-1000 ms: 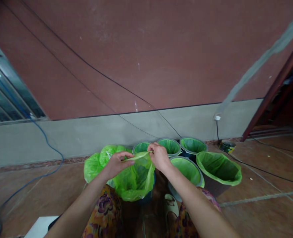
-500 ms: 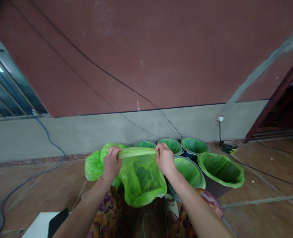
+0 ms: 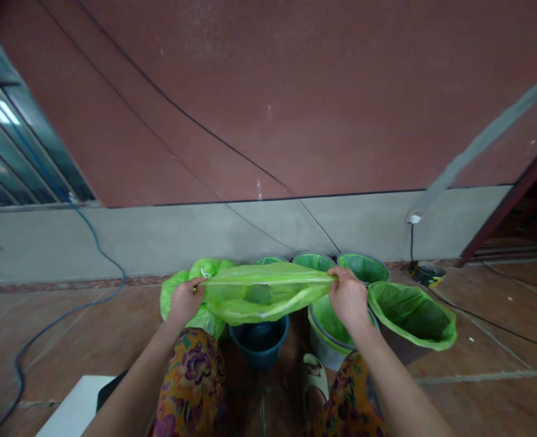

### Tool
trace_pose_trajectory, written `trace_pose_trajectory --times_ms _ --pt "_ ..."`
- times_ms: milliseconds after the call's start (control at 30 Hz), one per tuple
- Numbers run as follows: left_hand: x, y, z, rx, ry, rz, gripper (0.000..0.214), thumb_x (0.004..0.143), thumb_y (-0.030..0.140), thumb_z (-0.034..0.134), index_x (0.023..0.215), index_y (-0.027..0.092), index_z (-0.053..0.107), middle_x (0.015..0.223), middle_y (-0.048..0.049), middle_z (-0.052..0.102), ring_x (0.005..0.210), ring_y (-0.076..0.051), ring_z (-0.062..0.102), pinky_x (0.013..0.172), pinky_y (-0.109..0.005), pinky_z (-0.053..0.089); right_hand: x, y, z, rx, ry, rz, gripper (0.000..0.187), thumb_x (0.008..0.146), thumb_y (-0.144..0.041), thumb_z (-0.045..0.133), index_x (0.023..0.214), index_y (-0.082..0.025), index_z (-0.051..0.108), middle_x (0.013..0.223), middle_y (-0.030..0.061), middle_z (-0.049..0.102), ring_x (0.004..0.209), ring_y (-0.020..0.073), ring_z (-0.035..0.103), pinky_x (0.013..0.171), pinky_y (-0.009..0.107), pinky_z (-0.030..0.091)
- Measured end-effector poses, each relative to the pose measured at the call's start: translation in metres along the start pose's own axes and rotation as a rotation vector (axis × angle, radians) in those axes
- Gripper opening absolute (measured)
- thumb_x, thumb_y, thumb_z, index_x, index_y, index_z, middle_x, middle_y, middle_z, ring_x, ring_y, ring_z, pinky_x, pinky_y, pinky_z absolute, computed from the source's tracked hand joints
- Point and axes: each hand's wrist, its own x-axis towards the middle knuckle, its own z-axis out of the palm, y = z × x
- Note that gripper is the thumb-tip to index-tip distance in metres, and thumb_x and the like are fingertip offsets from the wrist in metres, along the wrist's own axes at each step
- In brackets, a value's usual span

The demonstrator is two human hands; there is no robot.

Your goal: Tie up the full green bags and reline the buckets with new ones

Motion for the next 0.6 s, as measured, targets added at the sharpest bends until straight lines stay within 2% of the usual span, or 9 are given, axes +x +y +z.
trace_pose_trajectory --times_ms 133,300,367,467,533,600 --pt "-0.002 -0.009 0.003 0.015 -0.071 -0.049 0.023 0.076 0.019 0.049 0.085 0.021 0.071 0.08 -0.0045 0.071 0.079 -0.019 0.064 0.067 -0.025 0.044 -0.003 0.01 -0.003 -0.059 -0.022 0.065 0.033 0.069 -0.008 0.04 0.091 -0.016 0.063 0.096 0.0099 0.068 0.082 0.0217 0.064 0.077 0.032 0.048" --pt "-0.002 -0.017 0.017 -0.322 -0.052 -0.081 0.016 0.075 0.019 0.049 0.076 0.018 0.065 0.063 0.0 0.064 0.062 -0.014 0.058 0.059 -0.023 0.042 -0.008 0.017 -0.004 -0.105 -0.053 0.127 0.034 0.071 -0.008 0.041 0.093 -0.016 0.065 0.092 0.0092 0.07 0.076 0.0211 0.065 0.072 0.03 0.048" --pt "-0.003 -0.017 0.019 -0.372 -0.052 -0.063 0.012 0.074 0.022 0.051 0.072 0.018 0.063 0.063 0.0001 0.063 0.06 -0.014 0.057 0.059 -0.023 0.042 -0.008 0.022 -0.003 -0.113 -0.092 0.151 0.035 0.072 -0.009 0.041 0.094 -0.016 0.067 0.092 0.0088 0.071 0.075 0.0213 0.066 0.071 0.03 0.048" --pt "-0.005 -0.01 0.014 -0.165 -0.017 -0.025 0.012 0.075 0.022 0.05 0.073 0.018 0.061 0.064 -0.0014 0.063 0.062 -0.015 0.057 0.062 -0.025 0.041 -0.001 0.027 -0.005 -0.113 -0.189 0.182 0.035 0.071 -0.009 0.043 0.094 -0.017 0.068 0.092 0.0074 0.071 0.075 0.0212 0.066 0.069 0.029 0.047" --pt "-0.002 -0.002 0.005 0.055 0.038 0.008 0.017 0.078 0.021 0.046 0.084 0.017 0.061 0.067 -0.0037 0.063 0.065 -0.018 0.059 0.064 -0.027 0.04 0.01 0.024 -0.012 -0.105 -0.233 0.184 0.035 0.069 -0.009 0.045 0.092 -0.019 0.07 0.086 0.0061 0.071 0.071 0.0204 0.065 0.066 0.028 0.047" --pt "0.007 0.006 -0.005 0.178 0.076 0.006 0.022 0.079 0.021 0.044 0.093 0.016 0.06 0.07 -0.0062 0.064 0.069 -0.021 0.061 0.064 -0.028 0.04 0.027 0.016 -0.024 -0.076 -0.249 0.168 0.034 0.068 -0.009 0.046 0.09 -0.019 0.07 0.077 0.005 0.071 0.063 0.0189 0.064 0.063 0.026 0.046"
